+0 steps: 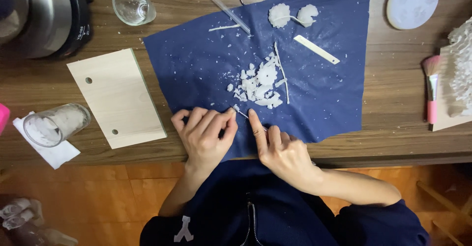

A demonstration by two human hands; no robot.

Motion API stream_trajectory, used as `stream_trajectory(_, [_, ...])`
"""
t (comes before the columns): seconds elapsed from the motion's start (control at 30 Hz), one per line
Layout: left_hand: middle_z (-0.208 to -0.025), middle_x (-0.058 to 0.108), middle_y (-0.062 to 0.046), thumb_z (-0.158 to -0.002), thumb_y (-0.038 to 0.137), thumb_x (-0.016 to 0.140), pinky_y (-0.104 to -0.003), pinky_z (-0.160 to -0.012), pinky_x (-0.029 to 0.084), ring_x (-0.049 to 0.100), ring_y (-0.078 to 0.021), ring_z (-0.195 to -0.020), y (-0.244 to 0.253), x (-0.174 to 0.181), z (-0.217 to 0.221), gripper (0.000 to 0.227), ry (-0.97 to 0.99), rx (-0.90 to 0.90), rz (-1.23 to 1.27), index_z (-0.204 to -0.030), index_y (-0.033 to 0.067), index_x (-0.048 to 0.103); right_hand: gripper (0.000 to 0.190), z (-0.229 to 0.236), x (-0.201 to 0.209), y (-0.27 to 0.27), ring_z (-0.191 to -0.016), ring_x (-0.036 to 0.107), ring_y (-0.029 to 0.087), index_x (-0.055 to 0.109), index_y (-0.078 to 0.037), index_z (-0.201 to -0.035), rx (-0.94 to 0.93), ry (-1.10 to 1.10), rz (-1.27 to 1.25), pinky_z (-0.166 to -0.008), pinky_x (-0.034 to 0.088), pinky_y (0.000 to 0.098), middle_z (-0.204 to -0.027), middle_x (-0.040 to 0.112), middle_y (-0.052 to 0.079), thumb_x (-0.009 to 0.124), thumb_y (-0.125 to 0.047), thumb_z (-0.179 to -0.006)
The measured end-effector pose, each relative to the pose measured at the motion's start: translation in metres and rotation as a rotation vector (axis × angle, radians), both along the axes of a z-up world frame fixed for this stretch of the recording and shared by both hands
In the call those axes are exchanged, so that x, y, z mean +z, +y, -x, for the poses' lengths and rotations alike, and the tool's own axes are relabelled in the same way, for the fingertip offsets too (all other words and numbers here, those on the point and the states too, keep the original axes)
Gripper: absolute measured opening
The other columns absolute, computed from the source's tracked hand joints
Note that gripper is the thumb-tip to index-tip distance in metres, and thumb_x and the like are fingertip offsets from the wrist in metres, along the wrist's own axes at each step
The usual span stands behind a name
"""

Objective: Shaping and cleaning small wax pieces on a blue mat using a metal tool and fingers.

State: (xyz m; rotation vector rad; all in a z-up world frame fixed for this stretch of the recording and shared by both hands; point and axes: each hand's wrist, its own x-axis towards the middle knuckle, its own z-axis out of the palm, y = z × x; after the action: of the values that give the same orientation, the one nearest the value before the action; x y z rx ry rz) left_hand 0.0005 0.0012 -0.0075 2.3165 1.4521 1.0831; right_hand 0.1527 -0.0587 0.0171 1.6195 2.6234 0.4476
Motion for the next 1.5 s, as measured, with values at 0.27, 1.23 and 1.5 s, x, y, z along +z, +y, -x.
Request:
stream_trajectory(0.27, [-0.063, 0.054, 0.005, -0.079, 0.012, 0.067, -0.037, -0.078, 0.036, 0.056, -0.0171, -0.067, -0.001, -0.004, 0.012, 0.004, 0.008, -0.021, 0.070, -0.079, 0.0154, 0.067, 0.050, -0.014, -0.003, 0.004, -0.038, 0.046, 0.003, 0.058, -0.018, -0.128, -0.024, 0.112, 0.117, -0.037, 0.045, 0.0198, -0.057, 0.039, -0.007, 0.052, -0.007, -0.080])
stream_trajectory(1.23, [-0.069, 0.056, 0.004, -0.075, 0.006, 0.073, -0.034, -0.074, 0.035, 0.052, -0.0160, -0.068, -0.002, 0.006, -0.002, 0.013, 0.124, 0.047, -0.048, -0.070, 0.0146, 0.066, 0.046, -0.019, 0.013, -0.004, -0.043, 0.052, 0.008, 0.062, -0.017, -0.124, -0.035, 0.173, 0.062, -0.048, 0.047, 0.0170, -0.060, 0.044, -0.004, 0.041, -0.006, -0.084])
stream_trajectory(1.5, [-0.068, 0.057, 0.003, -0.072, 0.004, 0.073, -0.035, -0.075, 0.038, 0.056, -0.0175, -0.068, -0.001, 0.000, -0.001, 0.015, 0.120, -0.004, -0.018, -0.070, 0.0149, 0.062, 0.041, -0.011, 0.013, -0.004, -0.044, 0.051, 0.007, 0.061, -0.017, -0.124, -0.039, 0.050, 0.023, -0.046, 0.046, 0.0164, -0.059, 0.042, -0.005, 0.044, -0.008, -0.088])
